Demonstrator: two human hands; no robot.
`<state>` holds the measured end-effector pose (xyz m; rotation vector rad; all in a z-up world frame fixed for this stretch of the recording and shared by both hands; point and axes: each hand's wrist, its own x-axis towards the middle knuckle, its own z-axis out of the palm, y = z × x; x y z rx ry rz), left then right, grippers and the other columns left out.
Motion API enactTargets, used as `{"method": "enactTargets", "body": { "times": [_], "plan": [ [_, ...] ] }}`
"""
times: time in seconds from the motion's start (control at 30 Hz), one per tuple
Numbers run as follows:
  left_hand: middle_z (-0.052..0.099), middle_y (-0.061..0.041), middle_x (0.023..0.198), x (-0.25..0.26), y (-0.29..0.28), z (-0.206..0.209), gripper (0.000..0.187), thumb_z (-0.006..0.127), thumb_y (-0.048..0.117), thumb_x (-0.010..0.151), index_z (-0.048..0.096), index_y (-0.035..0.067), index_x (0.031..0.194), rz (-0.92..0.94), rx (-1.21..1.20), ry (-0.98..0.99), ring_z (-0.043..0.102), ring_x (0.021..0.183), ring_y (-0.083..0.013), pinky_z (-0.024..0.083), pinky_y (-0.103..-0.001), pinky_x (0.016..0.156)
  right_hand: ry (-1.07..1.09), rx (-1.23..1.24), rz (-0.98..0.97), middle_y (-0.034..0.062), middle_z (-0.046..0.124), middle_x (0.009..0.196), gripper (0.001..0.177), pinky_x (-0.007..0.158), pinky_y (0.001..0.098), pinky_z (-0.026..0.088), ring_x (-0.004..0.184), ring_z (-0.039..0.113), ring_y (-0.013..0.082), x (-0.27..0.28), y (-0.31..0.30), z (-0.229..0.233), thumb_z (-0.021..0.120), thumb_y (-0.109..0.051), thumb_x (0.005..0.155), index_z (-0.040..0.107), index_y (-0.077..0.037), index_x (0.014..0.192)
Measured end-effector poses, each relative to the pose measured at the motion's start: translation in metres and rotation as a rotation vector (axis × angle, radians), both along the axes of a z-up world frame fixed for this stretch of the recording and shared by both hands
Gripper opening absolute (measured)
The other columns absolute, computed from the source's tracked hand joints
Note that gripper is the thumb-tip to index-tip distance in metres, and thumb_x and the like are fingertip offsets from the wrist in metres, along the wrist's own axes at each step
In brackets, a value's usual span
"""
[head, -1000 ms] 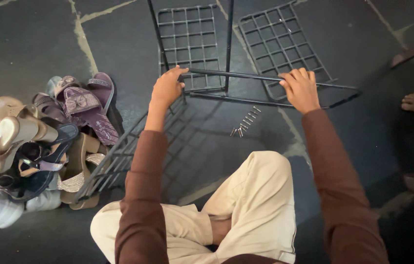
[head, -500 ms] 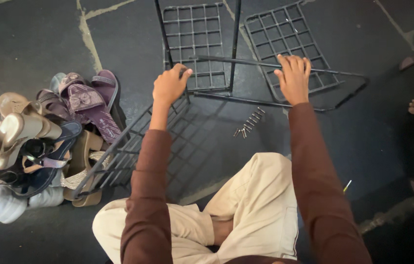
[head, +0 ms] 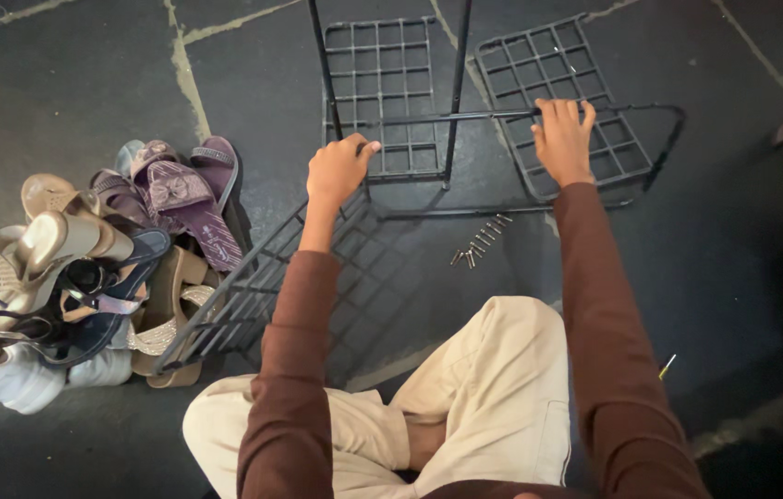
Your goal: The person assembles a metal shoe rack by connecting tubular legs to grid shelves using small metal fasteners. They position the legs, align the grids, and insert fasteners to secure the components together.
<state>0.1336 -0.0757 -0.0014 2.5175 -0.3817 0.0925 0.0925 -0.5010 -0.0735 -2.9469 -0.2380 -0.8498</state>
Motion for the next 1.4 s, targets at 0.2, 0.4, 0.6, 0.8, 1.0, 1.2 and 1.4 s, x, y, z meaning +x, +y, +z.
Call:
{"method": "enactTargets", "body": {
  "times": [0.2,0.4,0.6,0.8,1.0,1.2,1.4],
  "plan": [
    [0.075,-0.016,0.089,-0.001,-0.002,0.003,0.041,0.060,0.053,0.097,0.075,0.015,0.102,0.010,0.043,-0.016,0.070,0.087,-0.0431,0.054,-0.054,0.074,0.016,-0.002,0.042,0.0075,0.062,0.125,0.045,0.113,0.0571,0.030,0.124,0.056,0.0269,-0.009,0.004,0.000,0.075,-0.013,0.094,0.060,-0.009,0.137],
    [0.075,-0.017,0.090,-0.007,-0.003,0.008,0.041,0.060,0.053,0.098,0.076,0.016,0.104,0.011,0.054,0.008,0.070,0.087,-0.0436,0.054,-0.055,0.075,0.025,0.045,0.052,0.0083,0.063,0.126,0.043,0.112,0.0570,0.031,0.124,0.056,0.0279,-0.023,0.011,0.004,0.073,-0.013,0.094,0.061,-0.008,0.134],
    [0.075,-0.016,0.089,-0.010,-0.002,0.010,0.041,0.060,0.052,0.099,0.075,0.015,0.105,0.003,0.052,-0.001,0.070,0.087,-0.0428,0.054,-0.054,0.074,0.280,0.442,0.074,0.0086,0.064,0.128,0.032,0.109,0.0483,0.040,0.123,0.058,0.0299,-0.083,0.010,-0.033,0.065,-0.011,0.102,0.061,-0.012,0.134],
    [0.075,-0.015,0.089,-0.016,-0.005,0.011,0.040,0.059,0.051,0.099,0.075,0.014,0.105,-0.010,0.035,-0.017,0.070,0.086,-0.0421,0.054,-0.053,0.074,0.544,0.129,-0.013,0.0134,0.061,0.139,0.064,0.108,0.0476,0.043,0.128,0.056,0.0332,-0.238,-0.026,-0.093,0.068,0.000,0.079,0.062,-0.019,0.140],
    [0.075,-0.016,0.089,-0.020,-0.006,0.014,0.040,0.059,0.050,0.100,0.075,0.014,0.105,-0.006,0.050,0.005,0.070,0.086,-0.0423,0.054,-0.053,0.074,0.243,0.180,-0.118,0.0086,0.067,0.126,0.029,0.109,0.0473,0.042,0.128,0.057,0.0323,-0.266,-0.024,-0.115,0.071,-0.014,0.090,0.071,-0.012,0.119],
    [0.075,-0.015,0.090,-0.020,-0.007,0.015,0.040,0.059,0.050,0.100,0.075,0.014,0.104,-0.006,0.070,-0.026,0.070,0.086,-0.0425,0.054,-0.053,0.074,0.142,0.088,-0.071,0.0037,0.069,0.114,0.019,0.104,0.0444,0.043,0.121,0.060,0.0265,-0.238,-0.008,-0.097,0.070,-0.014,0.091,0.073,-0.012,0.110],
    [0.075,-0.017,0.090,-0.018,-0.005,0.017,0.038,0.060,0.050,0.100,0.075,0.015,0.105,0.006,0.075,-0.006,0.070,0.086,-0.0432,0.053,-0.054,0.074,0.083,0.138,-0.071,-0.0011,0.071,0.105,0.015,0.094,0.0438,0.041,0.108,0.062,0.0206,-0.198,0.008,-0.095,0.073,-0.016,0.087,0.076,-0.015,0.101]
  ]
}}
